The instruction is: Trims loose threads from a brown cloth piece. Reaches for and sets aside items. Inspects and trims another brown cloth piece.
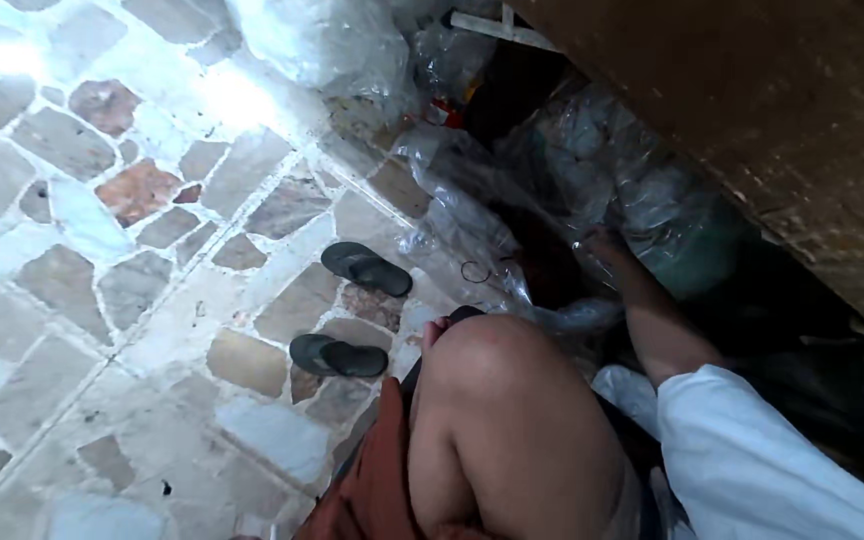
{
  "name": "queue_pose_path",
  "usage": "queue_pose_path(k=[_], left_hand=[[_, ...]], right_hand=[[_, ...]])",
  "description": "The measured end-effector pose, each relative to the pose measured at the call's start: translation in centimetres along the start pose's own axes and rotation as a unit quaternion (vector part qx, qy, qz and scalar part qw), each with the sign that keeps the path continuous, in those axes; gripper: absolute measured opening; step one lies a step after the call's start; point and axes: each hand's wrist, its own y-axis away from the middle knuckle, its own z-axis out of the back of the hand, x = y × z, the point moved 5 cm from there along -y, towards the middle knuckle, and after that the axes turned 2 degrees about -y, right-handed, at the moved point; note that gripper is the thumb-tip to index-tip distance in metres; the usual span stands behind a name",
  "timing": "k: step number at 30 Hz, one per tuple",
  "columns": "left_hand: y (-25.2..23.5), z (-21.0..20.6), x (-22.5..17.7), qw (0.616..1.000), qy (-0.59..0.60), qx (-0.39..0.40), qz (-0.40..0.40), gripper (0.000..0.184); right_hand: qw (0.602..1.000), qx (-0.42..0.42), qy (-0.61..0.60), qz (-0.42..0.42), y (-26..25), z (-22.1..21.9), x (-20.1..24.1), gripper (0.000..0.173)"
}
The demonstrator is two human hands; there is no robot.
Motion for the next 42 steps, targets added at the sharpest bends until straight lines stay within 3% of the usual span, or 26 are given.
queue_pose_path(k=[1, 2, 4, 6, 9, 11, 14, 18, 21, 25, 27, 29, 34, 38, 42], left_hand=[[0.1, 0.1, 0.0, 1.000, -0.008, -0.006, 0.003, 0.033], [-1.6, 2.1, 2.1, 0.997, 0.016, 0.044, -0.057, 0.035], [-7.7, 8.4, 9.3, 0.941, 0.072, 0.206, -0.260, 0.029], [-9.5, 12.0, 13.9, 0.908, 0.051, 0.196, -0.367, 0.022], [-6.4, 11.8, 14.9, 0.862, -0.037, 0.210, -0.460, 0.028], [-4.0, 11.0, 15.0, 0.827, -0.099, 0.224, -0.506, 0.034], [-2.2, 10.3, 15.1, 0.797, -0.147, 0.206, -0.548, 0.041], [-1.6, 6.7, 14.7, 0.801, -0.233, 0.157, -0.528, 0.042], [-1.3, 3.3, 15.2, 0.793, -0.339, 0.204, -0.463, 0.036], [0.3, 5.1, 15.6, 0.719, -0.149, 0.130, -0.666, 0.014], [1.5, 7.4, 15.5, 0.686, -0.069, 0.079, -0.720, 0.012], [2.9, 9.6, 15.1, 0.656, -0.050, 0.014, -0.753, 0.014], [6.5, 12.8, 14.1, 0.622, -0.066, -0.074, -0.776, 0.018], [7.3, 13.2, 13.8, 0.642, -0.062, -0.072, -0.761, 0.017], [6.5, 12.8, 13.6, 0.661, -0.060, -0.046, -0.746, 0.016]], right_hand=[[0.999, -0.022, -0.030, 0.008, 1.0, 0.8, 1.4, 0.035], [0.997, -0.045, -0.055, 0.024, 2.5, 1.5, 3.0, 0.038], [0.987, -0.079, -0.108, 0.086, 6.9, 2.7, 7.0, 0.045], [0.958, -0.103, -0.175, 0.201, 12.5, 3.5, 10.8, 0.037], [0.862, -0.067, -0.286, 0.414, 21.7, 4.7, 15.3, 0.009], [0.807, -0.018, -0.279, 0.520, 27.8, 5.1, 17.6, 0.009], [0.779, 0.015, -0.186, 0.599, 35.1, 5.0, 19.3, 0.018], [0.754, 0.067, -0.053, 0.652, 41.5, 4.0, 19.8, 0.027], [0.720, 0.113, -0.025, 0.684, 44.3, 2.6, 19.9, 0.026], [0.701, 0.161, -0.014, 0.694, 47.7, -0.5, 19.3, 0.039], [0.697, 0.183, -0.014, 0.693, 49.2, -2.8, 19.0, 0.059], [0.682, 0.222, -0.034, 0.696, 50.6, -4.7, 19.7, 0.067], [0.608, 0.272, -0.123, 0.736, 54.0, -5.0, 23.5, 0.026], [0.582, 0.320, -0.156, 0.731, 54.6, -5.3, 24.7, 0.018], [0.606, 0.365, -0.206, 0.676, 53.1, -5.9, 24.3, 0.022]])
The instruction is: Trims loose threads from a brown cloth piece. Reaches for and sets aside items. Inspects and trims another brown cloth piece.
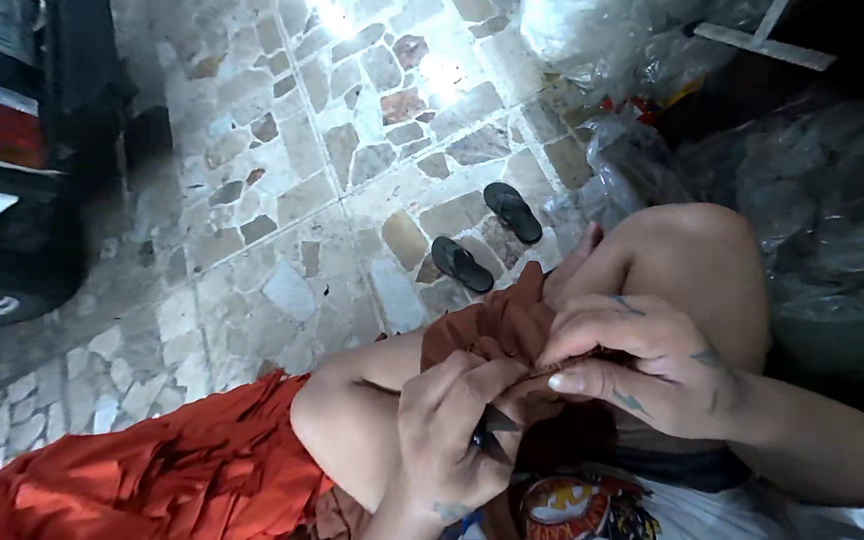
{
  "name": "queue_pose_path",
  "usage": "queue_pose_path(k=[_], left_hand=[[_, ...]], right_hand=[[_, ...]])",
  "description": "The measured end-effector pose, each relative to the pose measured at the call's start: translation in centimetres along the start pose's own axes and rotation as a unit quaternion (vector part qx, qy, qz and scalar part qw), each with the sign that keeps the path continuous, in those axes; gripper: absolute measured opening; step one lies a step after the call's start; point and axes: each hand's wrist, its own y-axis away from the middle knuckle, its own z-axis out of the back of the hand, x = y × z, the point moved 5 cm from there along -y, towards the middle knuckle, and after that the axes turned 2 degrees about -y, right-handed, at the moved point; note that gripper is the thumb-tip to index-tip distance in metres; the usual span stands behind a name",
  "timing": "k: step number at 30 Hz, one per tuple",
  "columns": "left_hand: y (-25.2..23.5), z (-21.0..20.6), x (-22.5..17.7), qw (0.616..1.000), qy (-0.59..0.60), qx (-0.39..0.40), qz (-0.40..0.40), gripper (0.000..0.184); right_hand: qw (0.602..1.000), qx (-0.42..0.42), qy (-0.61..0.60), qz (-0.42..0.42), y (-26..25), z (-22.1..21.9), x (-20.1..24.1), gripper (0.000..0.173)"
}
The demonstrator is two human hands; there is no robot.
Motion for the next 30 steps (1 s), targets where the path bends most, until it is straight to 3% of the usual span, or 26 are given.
queue_pose_path(k=[12, 16, 18, 21, 30], left_hand=[[-2.4, -1.5, 1.0, 0.989, 0.020, 0.145, -0.001, 0.020], [-4.2, -0.7, 1.0, 0.977, 0.066, 0.189, 0.072, 0.045], [-5.3, -0.2, 0.8, 0.973, 0.046, 0.208, 0.091, 0.045], [-6.5, -0.5, 0.8, 0.968, 0.024, 0.240, 0.065, 0.042], [-7.5, -3.3, 0.7, 0.947, 0.122, 0.296, -0.010, 0.041]], right_hand=[[0.978, -0.089, -0.169, -0.089, 0.9, 2.5, -3.2, 0.022], [0.984, -0.071, -0.146, -0.069, 1.0, 3.0, -3.0, 0.024], [0.986, -0.067, -0.141, -0.056, 1.1, 3.0, -2.8, 0.026], [0.986, -0.060, -0.149, -0.044, 1.2, 3.0, -2.6, 0.028], [0.980, -0.057, -0.186, -0.048, 1.3, 3.1, -2.5, 0.028]])
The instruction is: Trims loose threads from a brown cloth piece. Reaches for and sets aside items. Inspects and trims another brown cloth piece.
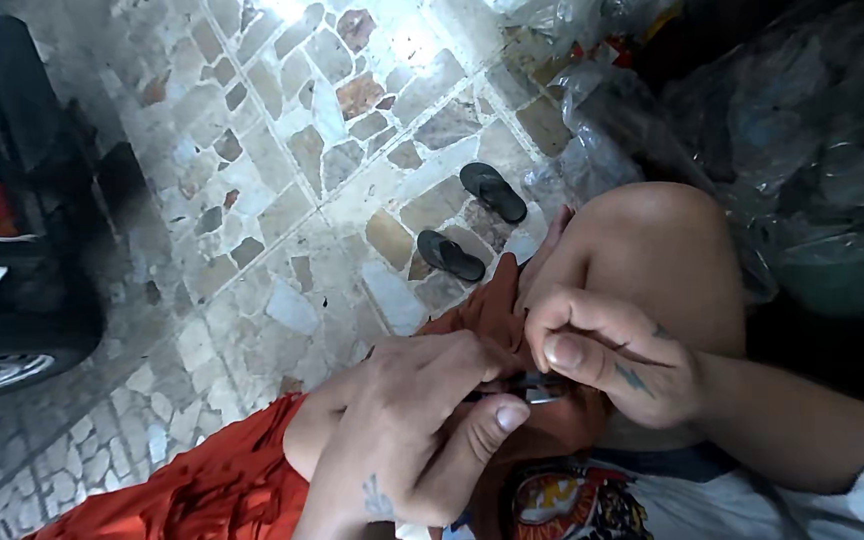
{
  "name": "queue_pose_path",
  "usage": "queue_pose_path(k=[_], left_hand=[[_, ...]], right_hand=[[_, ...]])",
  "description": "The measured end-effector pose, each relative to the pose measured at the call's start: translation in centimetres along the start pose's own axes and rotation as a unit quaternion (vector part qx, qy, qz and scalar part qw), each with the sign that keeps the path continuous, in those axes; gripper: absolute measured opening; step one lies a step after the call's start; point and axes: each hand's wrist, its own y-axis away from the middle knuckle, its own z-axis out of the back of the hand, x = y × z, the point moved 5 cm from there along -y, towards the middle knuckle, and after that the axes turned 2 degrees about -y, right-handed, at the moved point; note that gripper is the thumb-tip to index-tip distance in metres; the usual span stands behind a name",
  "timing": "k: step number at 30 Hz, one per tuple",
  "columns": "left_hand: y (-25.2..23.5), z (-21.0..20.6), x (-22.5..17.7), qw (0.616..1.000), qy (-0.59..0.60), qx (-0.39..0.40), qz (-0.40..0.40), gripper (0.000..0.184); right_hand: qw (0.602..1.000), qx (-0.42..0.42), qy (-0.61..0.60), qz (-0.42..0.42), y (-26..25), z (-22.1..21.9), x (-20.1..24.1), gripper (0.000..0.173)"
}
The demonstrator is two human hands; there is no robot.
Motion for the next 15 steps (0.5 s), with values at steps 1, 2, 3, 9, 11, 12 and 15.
queue_pose_path(k=[1, 2, 3, 9, 11, 12, 15], left_hand=[[-0.09, -0.14, -0.03, 1.000, 0.001, -0.002, -0.004, 0.041], [-0.17, -0.23, -0.09, 1.000, 0.004, -0.005, -0.008, 0.041], [-0.23, -0.28, -0.15, 1.000, 0.008, -0.011, -0.012, 0.041], [-0.40, -0.53, -0.31, 0.999, 0.026, -0.027, -0.023, 0.037], [-0.40, -0.60, -0.25, 0.999, 0.028, -0.026, -0.027, 0.039], [-0.41, -0.65, -0.24, 0.999, 0.030, -0.028, -0.028, 0.039], [-0.43, -0.70, -0.31, 0.998, 0.035, -0.043, -0.035, 0.034]], right_hand=[[1.000, 0.001, 0.000, -0.001, 0.02, 0.01, 0.02, 0.028], [1.000, 0.002, -0.001, 0.000, 0.04, 0.02, 0.02, 0.028], [1.000, 0.003, -0.004, 0.000, 0.05, 0.02, 0.03, 0.029], [1.000, -0.002, -0.017, -0.004, 0.18, -0.17, 0.03, 0.028], [1.000, -0.004, -0.022, -0.004, 0.20, -0.19, 0.00, 0.028], [1.000, -0.005, -0.025, -0.005, 0.20, -0.18, -0.03, 0.028], [0.999, -0.005, -0.041, -0.015, 0.20, -0.18, -0.15, 0.028]])
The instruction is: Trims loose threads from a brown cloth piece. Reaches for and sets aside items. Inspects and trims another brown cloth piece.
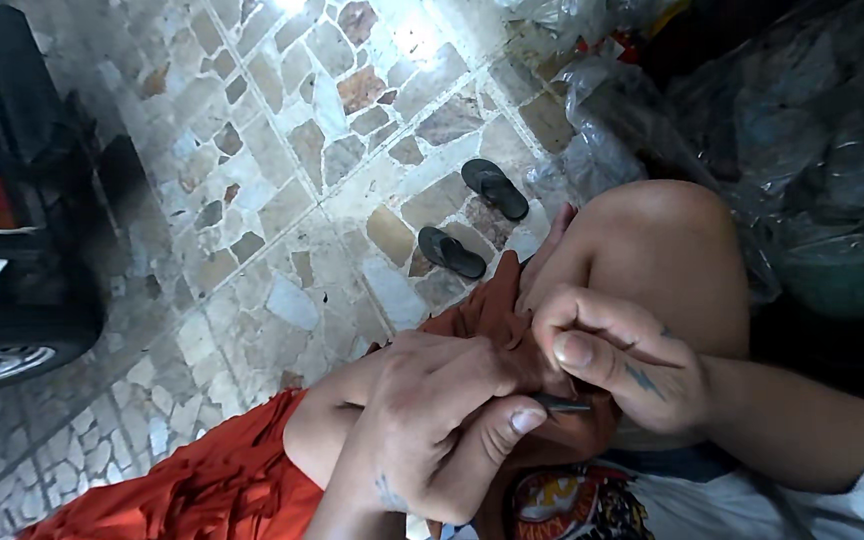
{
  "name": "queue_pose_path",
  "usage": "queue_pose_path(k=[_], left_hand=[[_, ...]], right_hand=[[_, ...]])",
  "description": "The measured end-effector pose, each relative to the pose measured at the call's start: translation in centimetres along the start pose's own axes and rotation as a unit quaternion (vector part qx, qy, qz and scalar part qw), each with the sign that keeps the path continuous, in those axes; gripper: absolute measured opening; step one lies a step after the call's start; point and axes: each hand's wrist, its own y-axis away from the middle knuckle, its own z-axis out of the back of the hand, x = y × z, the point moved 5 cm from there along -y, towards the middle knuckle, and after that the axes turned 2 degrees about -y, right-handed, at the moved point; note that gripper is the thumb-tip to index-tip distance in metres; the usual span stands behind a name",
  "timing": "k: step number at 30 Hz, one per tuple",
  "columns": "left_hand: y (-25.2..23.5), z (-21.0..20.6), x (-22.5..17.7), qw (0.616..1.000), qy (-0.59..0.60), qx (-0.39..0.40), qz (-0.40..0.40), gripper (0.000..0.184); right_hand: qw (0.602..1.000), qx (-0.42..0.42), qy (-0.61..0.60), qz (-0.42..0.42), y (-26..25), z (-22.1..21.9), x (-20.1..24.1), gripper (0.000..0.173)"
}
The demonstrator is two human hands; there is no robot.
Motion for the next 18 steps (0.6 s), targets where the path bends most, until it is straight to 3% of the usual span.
queue_pose_path(k=[4, 8, 12, 18], left_hand=[[0.5, 0.3, 0.4, 0.999, 0.025, -0.024, 0.014, 0.044], [1.7, -0.7, 2.1, 0.990, 0.100, -0.063, 0.080, 0.053], [2.2, -2.0, 2.8, 0.986, 0.121, -0.078, 0.078, 0.023], [4.4, 0.2, 2.9, 0.984, 0.093, -0.129, 0.083, 0.012]], right_hand=[[1.000, -0.016, -0.018, -0.007, 0.0, 0.2, -0.2, 0.027], [0.999, -0.035, -0.010, 0.011, -0.1, 0.3, -0.1, 0.027], [0.994, -0.067, 0.075, 0.044, 0.1, 0.9, 0.3, 0.028], [0.978, -0.143, 0.111, 0.104, -0.1, 3.0, 1.7, 0.027]])
